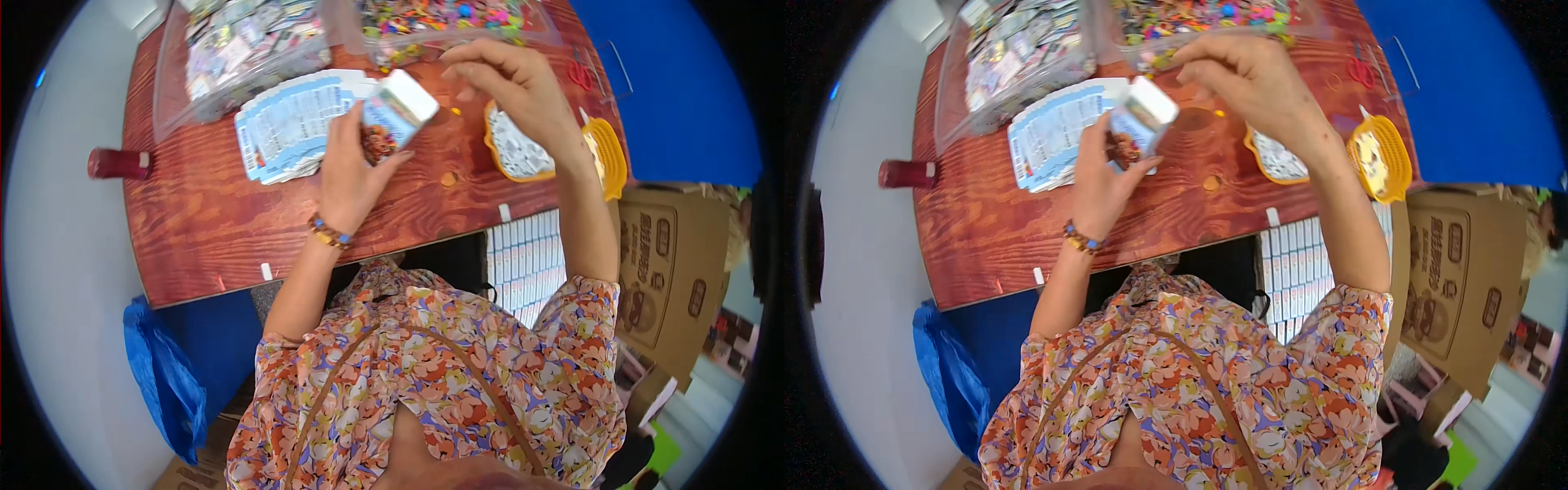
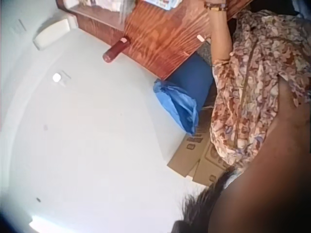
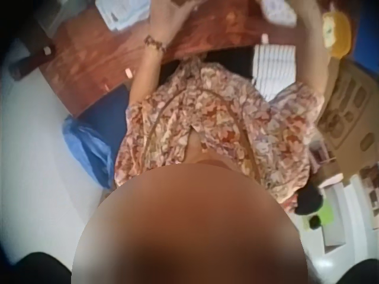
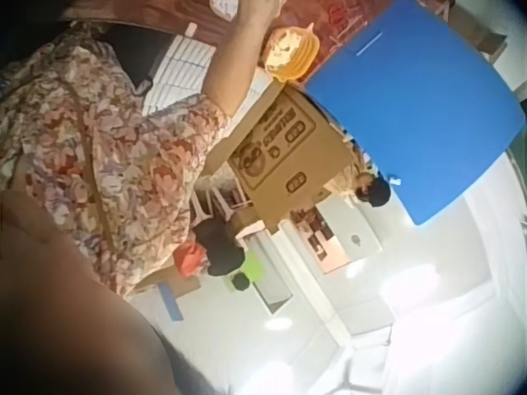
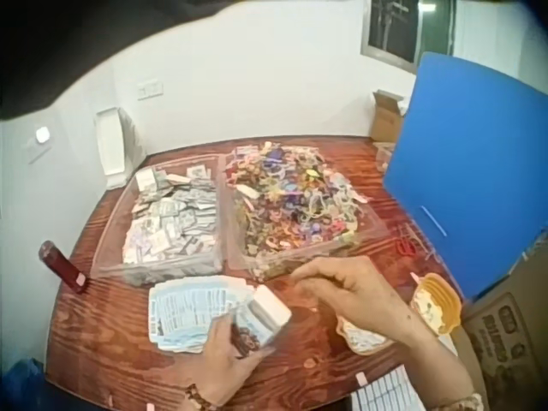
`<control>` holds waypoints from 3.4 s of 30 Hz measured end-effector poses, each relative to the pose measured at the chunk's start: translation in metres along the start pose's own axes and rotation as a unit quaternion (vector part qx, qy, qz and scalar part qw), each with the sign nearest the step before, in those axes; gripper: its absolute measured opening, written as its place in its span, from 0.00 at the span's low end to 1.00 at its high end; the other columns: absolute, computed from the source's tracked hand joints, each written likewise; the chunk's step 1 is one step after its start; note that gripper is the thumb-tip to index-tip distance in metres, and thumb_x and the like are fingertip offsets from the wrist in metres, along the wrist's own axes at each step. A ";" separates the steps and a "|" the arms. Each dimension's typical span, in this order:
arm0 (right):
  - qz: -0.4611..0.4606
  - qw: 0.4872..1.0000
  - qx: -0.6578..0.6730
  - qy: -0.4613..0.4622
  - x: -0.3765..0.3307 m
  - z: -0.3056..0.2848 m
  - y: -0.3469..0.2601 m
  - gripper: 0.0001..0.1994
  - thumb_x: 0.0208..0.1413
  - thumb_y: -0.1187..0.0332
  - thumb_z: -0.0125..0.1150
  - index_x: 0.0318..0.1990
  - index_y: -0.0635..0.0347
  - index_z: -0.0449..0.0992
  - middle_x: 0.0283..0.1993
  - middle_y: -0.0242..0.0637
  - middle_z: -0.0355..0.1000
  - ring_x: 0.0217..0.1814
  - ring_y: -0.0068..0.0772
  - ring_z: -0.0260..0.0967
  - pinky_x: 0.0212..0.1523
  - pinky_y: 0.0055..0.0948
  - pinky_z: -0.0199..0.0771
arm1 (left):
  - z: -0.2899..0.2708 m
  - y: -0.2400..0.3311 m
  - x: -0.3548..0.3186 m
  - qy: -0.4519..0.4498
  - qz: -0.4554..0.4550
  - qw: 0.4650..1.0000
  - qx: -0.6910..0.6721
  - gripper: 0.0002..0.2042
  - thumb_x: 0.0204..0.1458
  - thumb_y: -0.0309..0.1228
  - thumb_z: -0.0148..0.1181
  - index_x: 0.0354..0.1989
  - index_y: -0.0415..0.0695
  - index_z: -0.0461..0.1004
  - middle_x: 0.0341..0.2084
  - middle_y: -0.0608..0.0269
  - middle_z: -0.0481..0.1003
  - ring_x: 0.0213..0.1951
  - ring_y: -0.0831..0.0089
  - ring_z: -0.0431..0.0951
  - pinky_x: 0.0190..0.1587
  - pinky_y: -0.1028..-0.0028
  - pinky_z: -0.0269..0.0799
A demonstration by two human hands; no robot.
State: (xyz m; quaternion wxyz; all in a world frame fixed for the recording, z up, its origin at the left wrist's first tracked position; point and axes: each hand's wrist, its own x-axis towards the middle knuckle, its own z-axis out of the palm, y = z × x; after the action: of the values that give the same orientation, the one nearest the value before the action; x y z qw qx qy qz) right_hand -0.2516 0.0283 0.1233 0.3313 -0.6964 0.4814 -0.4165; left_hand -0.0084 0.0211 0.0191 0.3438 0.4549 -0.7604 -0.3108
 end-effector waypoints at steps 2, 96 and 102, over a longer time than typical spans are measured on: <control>0.064 0.996 -0.037 0.051 -0.021 -0.030 0.005 0.09 0.62 0.71 0.56 0.46 0.66 0.77 0.36 0.32 0.77 0.36 0.18 0.73 0.36 0.21 0.74 | 0.002 0.000 -0.005 -0.002 0.005 0.999 -0.039 0.40 0.37 0.34 0.77 0.59 0.34 0.62 0.43 0.48 0.69 0.45 0.53 0.72 0.47 0.61 0.71; 0.013 0.981 -0.152 0.121 -0.072 0.046 0.024 0.07 0.56 0.74 0.60 0.41 0.63 0.79 0.56 0.42 0.73 0.63 0.44 0.66 0.62 0.37 0.62 | 0.044 0.031 -0.023 -0.005 0.105 0.994 0.002 0.39 0.35 0.34 0.78 0.57 0.37 0.63 0.41 0.49 0.69 0.43 0.51 0.72 0.43 0.60 0.72; -0.081 0.913 -0.336 0.216 -0.095 0.068 0.011 0.13 0.53 0.75 0.66 0.46 0.61 0.78 0.53 0.41 0.74 0.58 0.41 0.70 0.59 0.37 0.68 | 0.043 0.028 -0.019 0.035 0.076 0.996 -0.039 0.38 0.35 0.34 0.77 0.56 0.37 0.62 0.42 0.50 0.68 0.45 0.52 0.71 0.46 0.61 0.70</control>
State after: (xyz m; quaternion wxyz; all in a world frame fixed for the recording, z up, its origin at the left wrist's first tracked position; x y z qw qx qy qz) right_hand -0.2124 0.1184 0.0594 -0.0695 -0.6961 0.5947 -0.3961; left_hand -0.0495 0.0564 0.0120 0.4101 0.3927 -0.7676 -0.2972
